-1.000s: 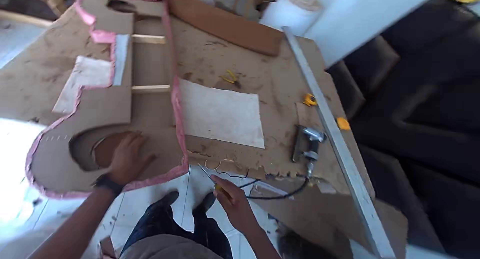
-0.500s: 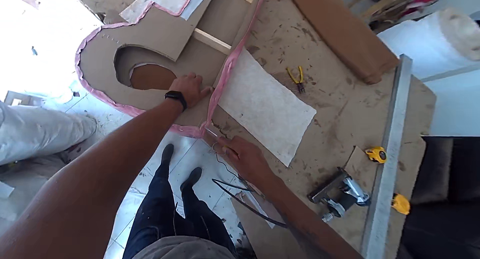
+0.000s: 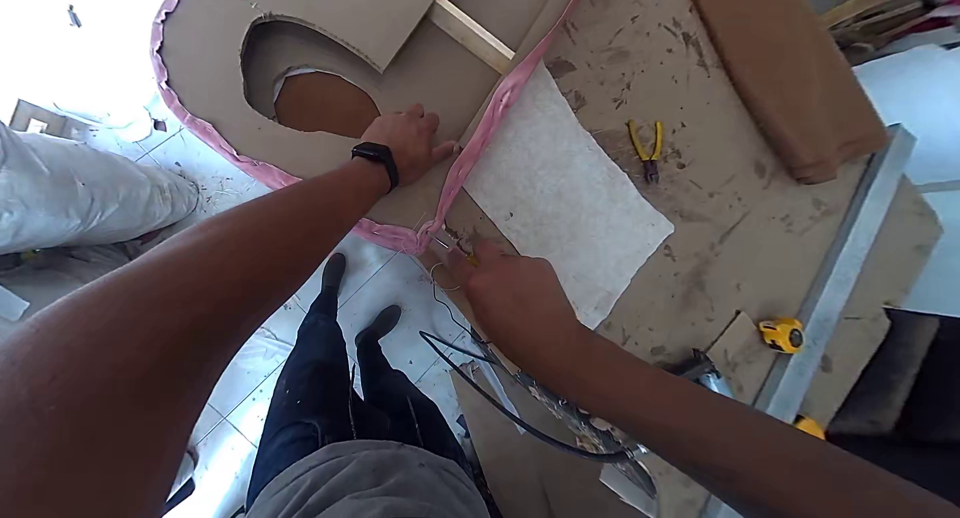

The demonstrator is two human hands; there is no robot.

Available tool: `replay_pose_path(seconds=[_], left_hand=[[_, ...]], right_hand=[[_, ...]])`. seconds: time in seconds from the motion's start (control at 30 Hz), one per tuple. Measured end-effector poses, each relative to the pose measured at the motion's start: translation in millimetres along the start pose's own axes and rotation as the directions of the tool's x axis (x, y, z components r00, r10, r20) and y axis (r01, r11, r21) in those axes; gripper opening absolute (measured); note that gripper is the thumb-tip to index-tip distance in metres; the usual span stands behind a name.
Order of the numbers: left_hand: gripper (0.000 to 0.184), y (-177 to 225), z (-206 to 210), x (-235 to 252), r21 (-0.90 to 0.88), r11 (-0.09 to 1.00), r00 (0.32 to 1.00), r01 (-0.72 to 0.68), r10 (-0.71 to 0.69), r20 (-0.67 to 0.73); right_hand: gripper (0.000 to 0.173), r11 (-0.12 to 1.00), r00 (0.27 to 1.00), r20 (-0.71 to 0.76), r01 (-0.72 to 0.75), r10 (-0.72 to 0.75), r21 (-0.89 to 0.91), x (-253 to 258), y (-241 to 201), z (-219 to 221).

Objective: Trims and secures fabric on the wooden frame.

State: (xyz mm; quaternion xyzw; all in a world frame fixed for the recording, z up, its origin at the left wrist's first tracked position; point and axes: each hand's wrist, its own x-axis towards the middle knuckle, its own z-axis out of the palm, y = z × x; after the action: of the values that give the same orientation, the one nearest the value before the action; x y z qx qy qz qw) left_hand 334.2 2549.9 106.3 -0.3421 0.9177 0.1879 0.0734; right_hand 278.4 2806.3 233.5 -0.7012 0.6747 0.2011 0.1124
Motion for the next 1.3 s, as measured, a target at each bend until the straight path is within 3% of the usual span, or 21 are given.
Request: replay_pose_path(seconds=[0.1, 0.17, 0.23, 0.27, 0.3, 0.37, 0.43, 0.5, 0.67, 0.8, 1.03, 1.17, 1.23, 1.3], left_hand=[[0.081, 2.0, 1.1, 1.5, -0.003, 1.0, 1.0, 0.003, -0.003, -0.004], [0.081, 2.0, 0.5, 0.9, -0.005, 1.0, 1.0, 0.012, -0.012, -0.003], [0.08, 3.1, -1.3, 0.3, -0.018, 1.0, 1.0, 0.023, -0.023, -0.002], [0.08, 4.2, -2.5, 2.8, -0.019, 0.999, 1.0, 0.027, -0.027, -0.008], [0.079, 6.3, -1.6, 3.6, -0.024, 0.999, 1.0, 0.028, -0.029, -0.008], [0.069, -1.2, -0.1, -0.1, -0.054, 0.998, 1.0, 0.021, -0.022, -0.004], [0.058, -8.9, -5.8, 12.5, -0.13, 0.991, 0.999, -0.041, 0.043, 0.013], [0.052, -19.3, -8.3, 21.5, -0.192, 0.977, 0.994, -0.093, 0.101, 0.032], [0.063, -13.9, -12.7, 19.7, 0.004, 0.994, 0.988, -0.11, 0.109, 0.108], [0.066, -21.1, -19.4, 21.8, 0.067, 0.986, 0.98, -0.152, 0.141, 0.143], [0.067, -23.5, -14.5, 22.0, 0.004, 0.99, 0.983, -0.142, 0.141, 0.119], [0.068, -19.7, -12.5, 23.5, -0.019, 0.991, 0.981, -0.129, 0.13, 0.142], [0.066, -19.9, -13.7, 22.5, -0.042, 0.991, 0.98, -0.125, 0.13, 0.147], [0.066, -19.7, -14.1, 22.1, -0.042, 0.991, 0.98, -0.129, 0.134, 0.145]], right_hand=[[0.045, 0.983, 0.992, -0.075, -0.088, 0.101, 0.159, -6.9, -2.5, 32.8], [0.043, 0.884, 0.96, -0.163, -0.135, 0.229, 0.447, -14.3, -4.6, 80.2], [0.043, 0.586, 0.922, -0.164, -0.079, 0.351, 0.807, -7.3, -19.0, 115.8], [0.043, 0.405, 0.907, -0.158, -0.015, 0.39, 0.914, 3.5, -26.5, 123.0], [0.044, 0.295, 0.904, -0.149, 0.026, 0.401, 0.955, 11.5, -33.7, 121.7], [0.044, 0.237, 0.879, -0.186, 0.086, 0.438, 0.968, 20.4, -49.5, 117.1], [0.043, 0.298, 0.842, -0.222, 0.077, 0.492, 0.952, 7.4, -40.6, 120.0], [0.041, 0.403, 0.868, -0.202, 0.002, 0.453, 0.915, -15.1, -17.5, 118.4], [0.04, 0.735, 0.949, -0.172, -0.082, 0.264, 0.673, -16.8, 17.6, 100.4], [0.039, 0.842, 0.962, -0.166, -0.1, 0.218, 0.531, -12.6, 18.6, 81.5], [0.043, 0.886, 0.963, -0.157, -0.13, 0.22, 0.445, -10.6, 11.4, 71.1], [0.042, 0.913, 0.953, -0.116, -0.225, 0.278, 0.34, -5.3, -7.9, 56.5], [0.041, 0.852, 0.935, -0.102, -0.26, 0.34, 0.455, -5.9, -17.9, 67.2], [0.039, 0.671, 0.901, -0.087, -0.249, 0.425, 0.698, -9.0, -26.8, 91.4]])
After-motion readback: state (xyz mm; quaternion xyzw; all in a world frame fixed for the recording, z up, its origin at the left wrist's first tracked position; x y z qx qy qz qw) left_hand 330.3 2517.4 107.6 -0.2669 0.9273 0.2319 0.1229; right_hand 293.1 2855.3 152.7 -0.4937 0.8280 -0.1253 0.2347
